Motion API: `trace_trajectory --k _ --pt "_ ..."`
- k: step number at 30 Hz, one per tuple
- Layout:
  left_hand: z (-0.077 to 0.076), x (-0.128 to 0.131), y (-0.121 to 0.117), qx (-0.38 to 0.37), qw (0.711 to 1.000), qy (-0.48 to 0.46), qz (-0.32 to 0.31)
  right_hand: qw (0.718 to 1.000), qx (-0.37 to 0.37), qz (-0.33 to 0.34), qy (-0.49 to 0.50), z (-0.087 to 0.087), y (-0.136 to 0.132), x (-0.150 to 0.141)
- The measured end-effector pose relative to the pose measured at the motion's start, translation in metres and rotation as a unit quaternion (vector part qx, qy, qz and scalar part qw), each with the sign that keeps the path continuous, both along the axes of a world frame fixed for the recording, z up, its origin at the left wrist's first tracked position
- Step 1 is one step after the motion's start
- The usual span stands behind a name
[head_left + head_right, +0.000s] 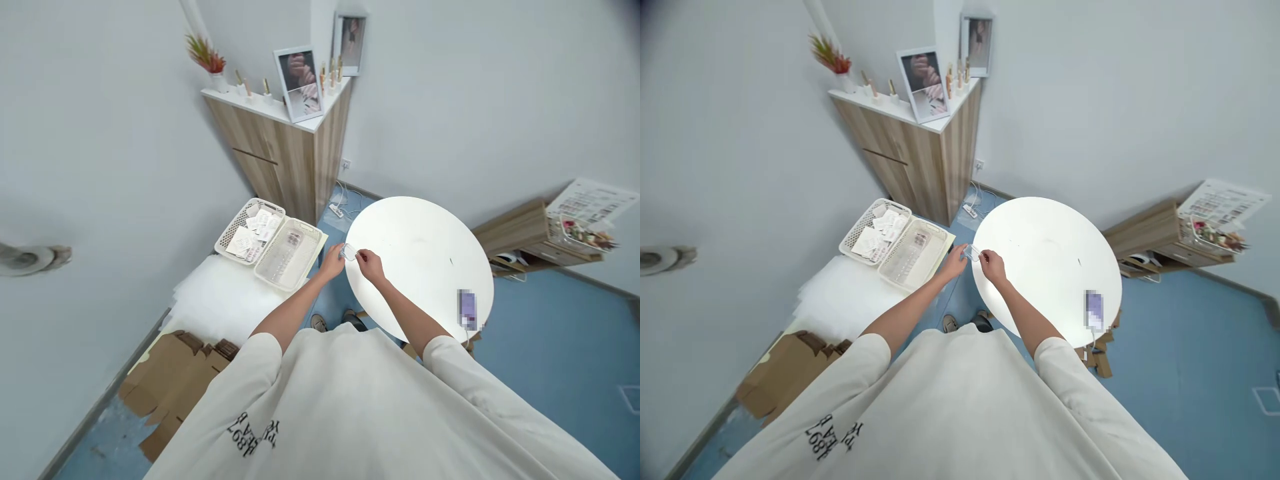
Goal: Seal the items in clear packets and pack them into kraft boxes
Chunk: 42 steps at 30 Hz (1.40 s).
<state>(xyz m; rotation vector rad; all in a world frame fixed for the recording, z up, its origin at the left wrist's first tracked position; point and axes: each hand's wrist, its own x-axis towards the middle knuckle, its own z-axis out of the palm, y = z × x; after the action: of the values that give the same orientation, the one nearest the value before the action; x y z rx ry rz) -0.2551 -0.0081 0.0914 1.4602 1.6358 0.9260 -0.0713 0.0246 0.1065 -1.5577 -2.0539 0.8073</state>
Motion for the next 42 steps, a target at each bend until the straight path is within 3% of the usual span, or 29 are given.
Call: trace_trajectory --k 11,17,24,28,33,37,42 --pt "-0.015 0.128 0.009 -0.081 0.991 -0.036 -0.098 0.995 -0.045 -0.091 0.016 -0.013 -0.021 0.133" --pt "-0.026 0.215 0.016 -0.122 0.985 -0.044 -0.118 0.991 -0.074 -0.109 0.021 -0.041 -0.027 0.221" --pt "-0.058 0.303 0.010 -0.162 0.981 0.006 -0.109 0.992 -0.113 -0.052 0.009 -0.079 -0.038 0.304" --pt "-0.077 0.324 0.001 -0.172 0.979 0.018 -0.110 0.988 -0.148 -0.033 -0.011 -0.100 -0.047 0.320" --pt "-0.095 0.329 -0.002 -0.197 0.967 0.064 -0.148 0.983 -0.178 -0.027 -0.030 -0.120 -0.060 0.323" --pt "-0.097 0.327 -0.006 -0.212 0.960 0.093 -0.156 0.982 -0.180 -0.010 -0.059 -0.119 -0.063 0.324" --pt "-0.090 0.331 -0.024 -0.212 0.969 0.084 -0.091 0.981 -0.166 -0.016 -0.101 -0.105 -0.041 0.326"
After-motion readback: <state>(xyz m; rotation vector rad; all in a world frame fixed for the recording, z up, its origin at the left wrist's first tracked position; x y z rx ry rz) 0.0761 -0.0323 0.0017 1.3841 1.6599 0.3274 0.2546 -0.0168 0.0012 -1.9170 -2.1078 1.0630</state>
